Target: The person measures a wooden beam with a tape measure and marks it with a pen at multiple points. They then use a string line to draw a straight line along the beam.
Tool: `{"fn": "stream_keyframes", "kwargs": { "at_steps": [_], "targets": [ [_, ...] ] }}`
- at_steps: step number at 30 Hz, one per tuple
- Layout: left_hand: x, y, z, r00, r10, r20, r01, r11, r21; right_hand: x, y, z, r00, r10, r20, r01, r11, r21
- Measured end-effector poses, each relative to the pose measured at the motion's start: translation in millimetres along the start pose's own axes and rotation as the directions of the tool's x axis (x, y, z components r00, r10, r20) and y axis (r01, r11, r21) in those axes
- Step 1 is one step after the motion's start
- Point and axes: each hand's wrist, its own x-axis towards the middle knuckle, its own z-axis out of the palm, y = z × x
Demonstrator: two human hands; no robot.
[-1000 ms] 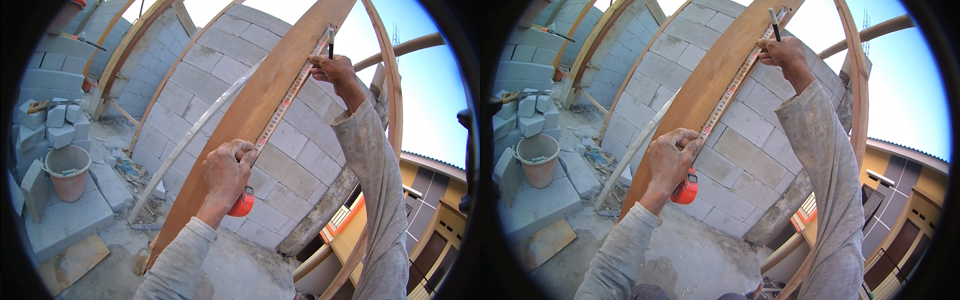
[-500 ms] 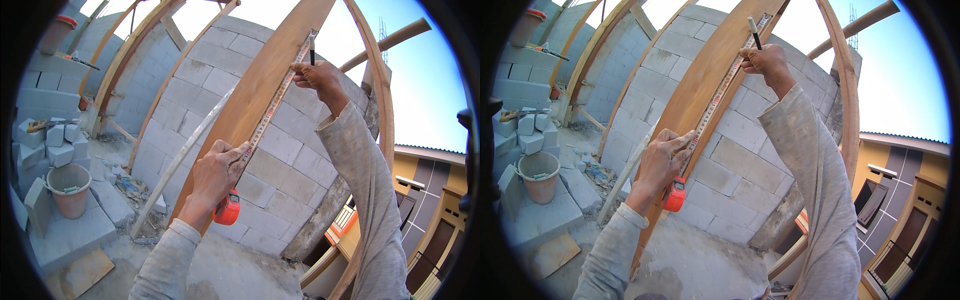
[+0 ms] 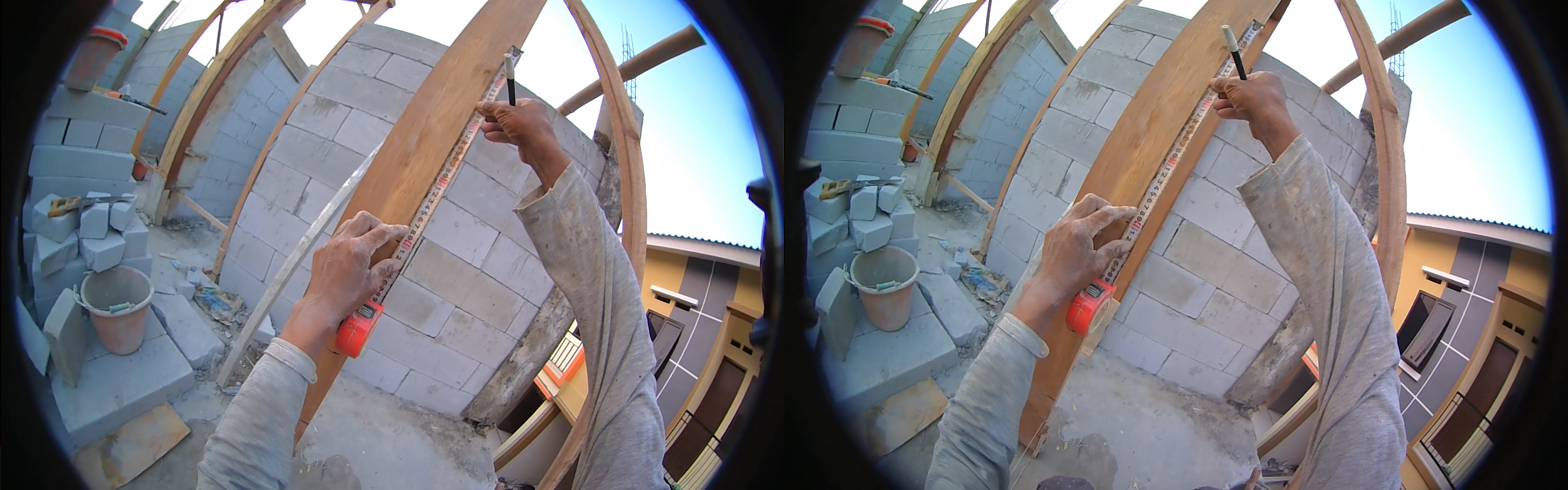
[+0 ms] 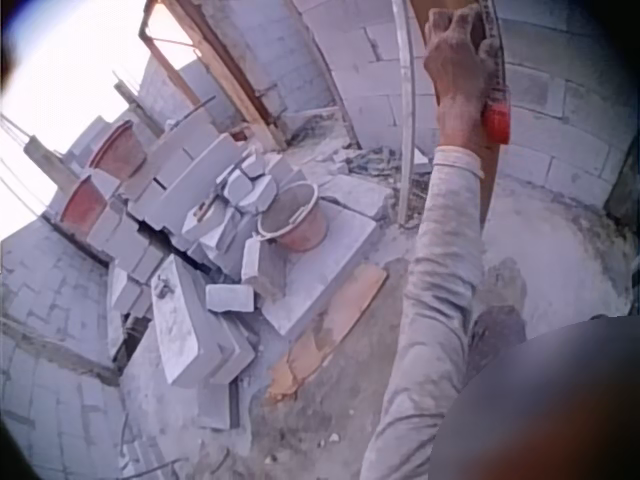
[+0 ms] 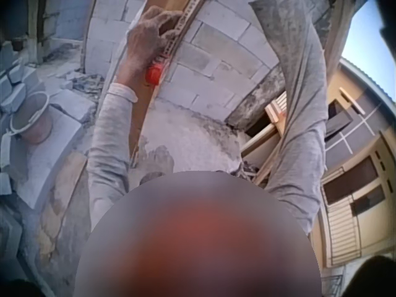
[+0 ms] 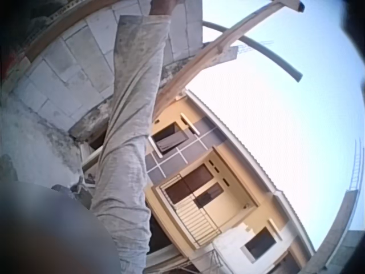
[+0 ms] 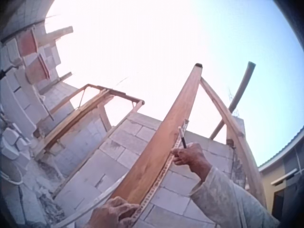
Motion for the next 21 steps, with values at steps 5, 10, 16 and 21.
{"fn": "stream_keyframes", "kwargs": {
  "at_steps": [5,10,16,21],
  "targets": [
    [16,-9,-7,0.989,0.110,0.094,-0.122,0.984,0.133,-1,-1,1,1.000,0.003,-0.001,-0.003,1.000,0.010],
    [36,-10,-11,0.940,0.300,0.161,-0.336,0.898,0.286,-2,-1,0,1.000,0.014,-0.005,-0.014,1.000,0.002],
    [51,-4,-14,0.896,0.278,0.347,-0.403,0.839,0.367,-2,0,-1,1.000,-0.015,0.007,0.015,1.000,0.023],
    [53,-1,-18,0.882,0.270,0.386,-0.423,0.814,0.399,-7,4,-11,0.999,-0.039,0.035,0.037,0.998,0.057]
  ]
}}
